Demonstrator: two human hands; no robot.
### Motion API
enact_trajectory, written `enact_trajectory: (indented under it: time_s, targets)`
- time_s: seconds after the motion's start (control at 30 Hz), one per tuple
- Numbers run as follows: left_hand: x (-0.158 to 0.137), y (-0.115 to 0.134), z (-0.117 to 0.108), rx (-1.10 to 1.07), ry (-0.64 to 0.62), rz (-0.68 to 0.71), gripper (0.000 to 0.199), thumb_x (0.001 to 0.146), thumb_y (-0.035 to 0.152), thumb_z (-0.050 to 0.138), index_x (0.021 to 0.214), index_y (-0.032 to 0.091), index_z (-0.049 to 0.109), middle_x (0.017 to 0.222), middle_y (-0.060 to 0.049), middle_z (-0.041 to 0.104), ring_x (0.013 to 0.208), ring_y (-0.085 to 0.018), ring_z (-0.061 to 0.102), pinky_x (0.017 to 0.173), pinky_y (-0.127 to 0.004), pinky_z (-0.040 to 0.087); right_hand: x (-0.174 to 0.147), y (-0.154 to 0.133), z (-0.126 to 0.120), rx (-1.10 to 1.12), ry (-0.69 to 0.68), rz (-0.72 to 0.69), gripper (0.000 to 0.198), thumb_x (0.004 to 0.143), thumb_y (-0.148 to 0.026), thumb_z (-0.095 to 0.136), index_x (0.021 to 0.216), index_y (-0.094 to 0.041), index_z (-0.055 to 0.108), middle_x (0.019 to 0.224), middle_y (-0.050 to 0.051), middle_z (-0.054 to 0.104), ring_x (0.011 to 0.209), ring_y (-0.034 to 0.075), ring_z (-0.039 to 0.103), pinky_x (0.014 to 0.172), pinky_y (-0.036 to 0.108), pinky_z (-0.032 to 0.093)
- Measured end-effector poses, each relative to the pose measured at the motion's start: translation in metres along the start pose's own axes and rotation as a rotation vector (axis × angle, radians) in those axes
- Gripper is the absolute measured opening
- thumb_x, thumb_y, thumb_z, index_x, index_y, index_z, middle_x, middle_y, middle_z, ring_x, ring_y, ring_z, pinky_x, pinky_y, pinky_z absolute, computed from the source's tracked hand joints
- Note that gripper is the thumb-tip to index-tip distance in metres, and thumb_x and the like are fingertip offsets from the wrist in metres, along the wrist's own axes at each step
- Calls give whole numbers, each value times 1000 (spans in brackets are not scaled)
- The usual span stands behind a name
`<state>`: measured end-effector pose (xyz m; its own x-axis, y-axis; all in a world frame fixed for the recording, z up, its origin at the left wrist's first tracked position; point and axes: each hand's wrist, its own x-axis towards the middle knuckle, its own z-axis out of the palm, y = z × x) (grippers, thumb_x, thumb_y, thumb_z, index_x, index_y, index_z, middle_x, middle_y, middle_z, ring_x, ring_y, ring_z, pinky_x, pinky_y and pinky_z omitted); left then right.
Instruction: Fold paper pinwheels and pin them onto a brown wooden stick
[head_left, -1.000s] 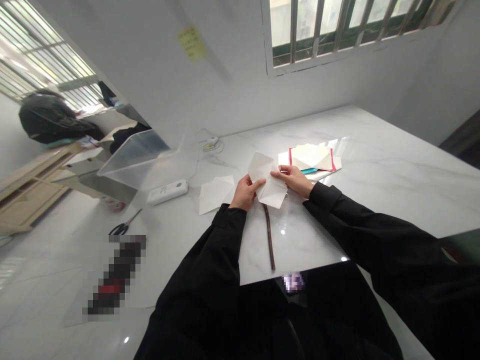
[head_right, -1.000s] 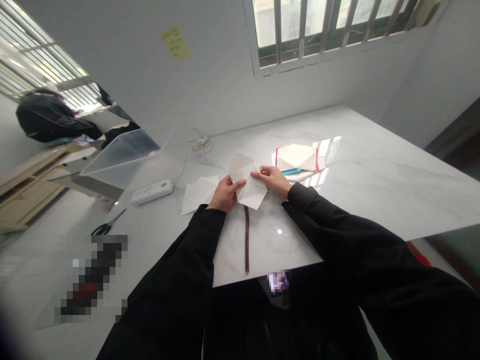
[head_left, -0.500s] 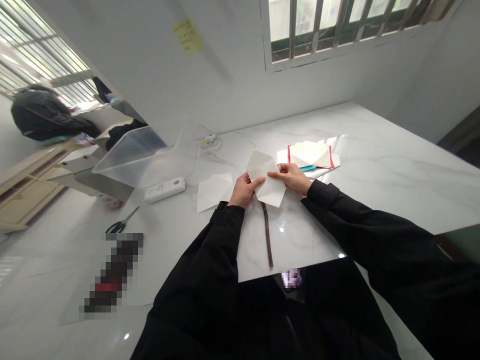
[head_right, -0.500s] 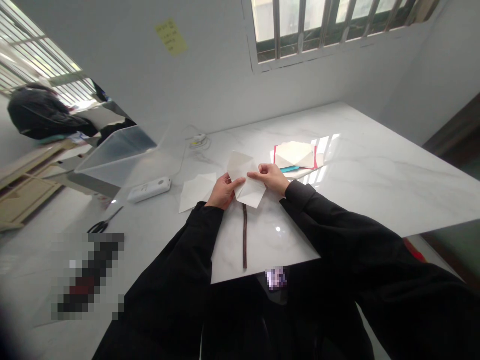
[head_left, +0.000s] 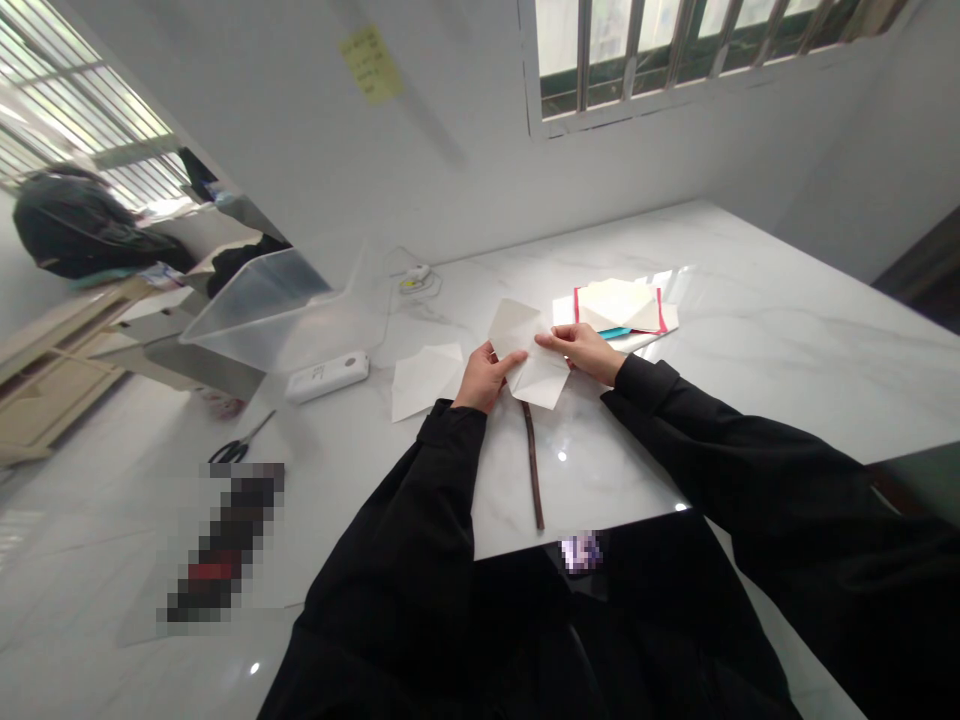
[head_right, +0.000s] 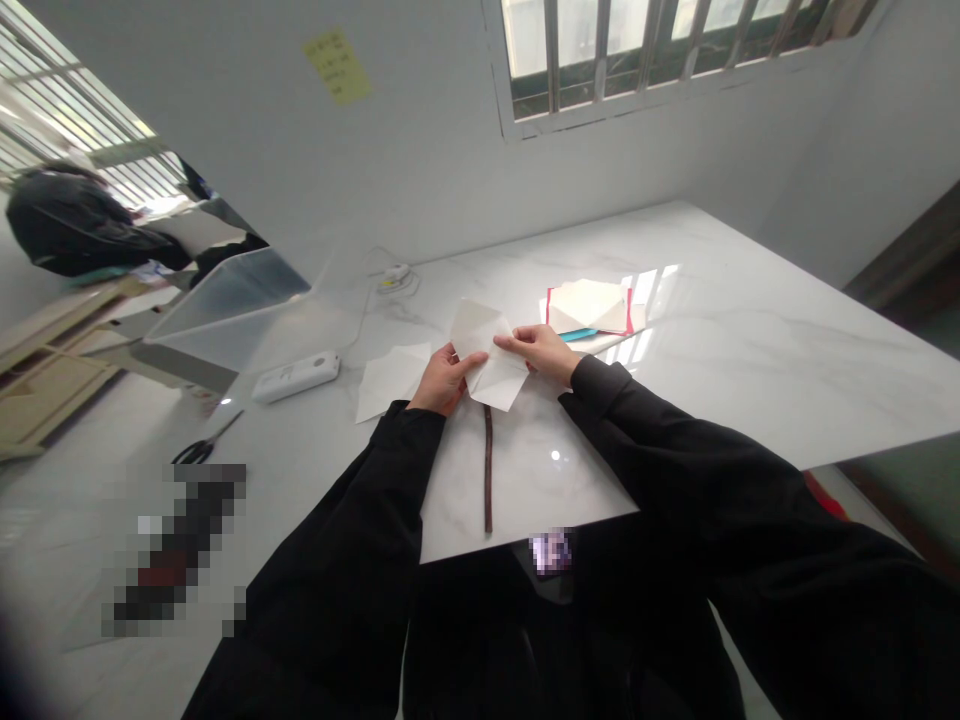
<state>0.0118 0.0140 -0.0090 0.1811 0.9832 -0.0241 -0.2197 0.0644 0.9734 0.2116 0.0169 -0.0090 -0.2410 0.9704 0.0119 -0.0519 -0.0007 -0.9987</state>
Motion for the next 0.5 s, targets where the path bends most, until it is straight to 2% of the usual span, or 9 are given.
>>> enact_trajectory:
  time_s: [0.1, 0.17, 0.33, 0.5]
  targets:
    - [1, 1, 0, -30, 11, 6, 62, 57, 34, 96, 108, 13, 69, 103, -12, 80, 102, -30, 75, 98, -44, 55, 1, 0, -4, 26, -56, 32, 51, 72, -68, 83, 80, -18, 74, 70, 3, 67, 57, 12, 52, 49, 25, 35]
    - [1, 1, 0, -45, 14, 5, 61, 57, 33, 97, 108, 13, 69, 103, -12, 80, 103, -30, 75, 100, -45, 55, 1, 0, -6, 37, -67, 40, 50, 71, -65, 84, 79, -17, 75, 71, 3, 68, 59, 12, 53, 50, 25, 36]
    - [0, 1, 2, -48, -4, 0, 61, 57, 36, 97, 106, 11, 71, 106, -15, 79, 108, -33, 74, 103, -49, 55, 2, 1, -6, -16, -66, 9, 50, 69, -63, 85, 67, -16, 68, 60, -1, 60, 53, 9, 42, 49, 25, 29]
    - [-1, 1, 4, -49, -8, 5, 60, 57, 37, 98, 105, 11, 72, 107, -16, 79, 108, -35, 74, 103, -50, 56, 2, 2, -6, -48, -53, -9, 52, 69, -66, 85, 67, -17, 69, 57, -2, 55, 52, 9, 40, 48, 25, 28]
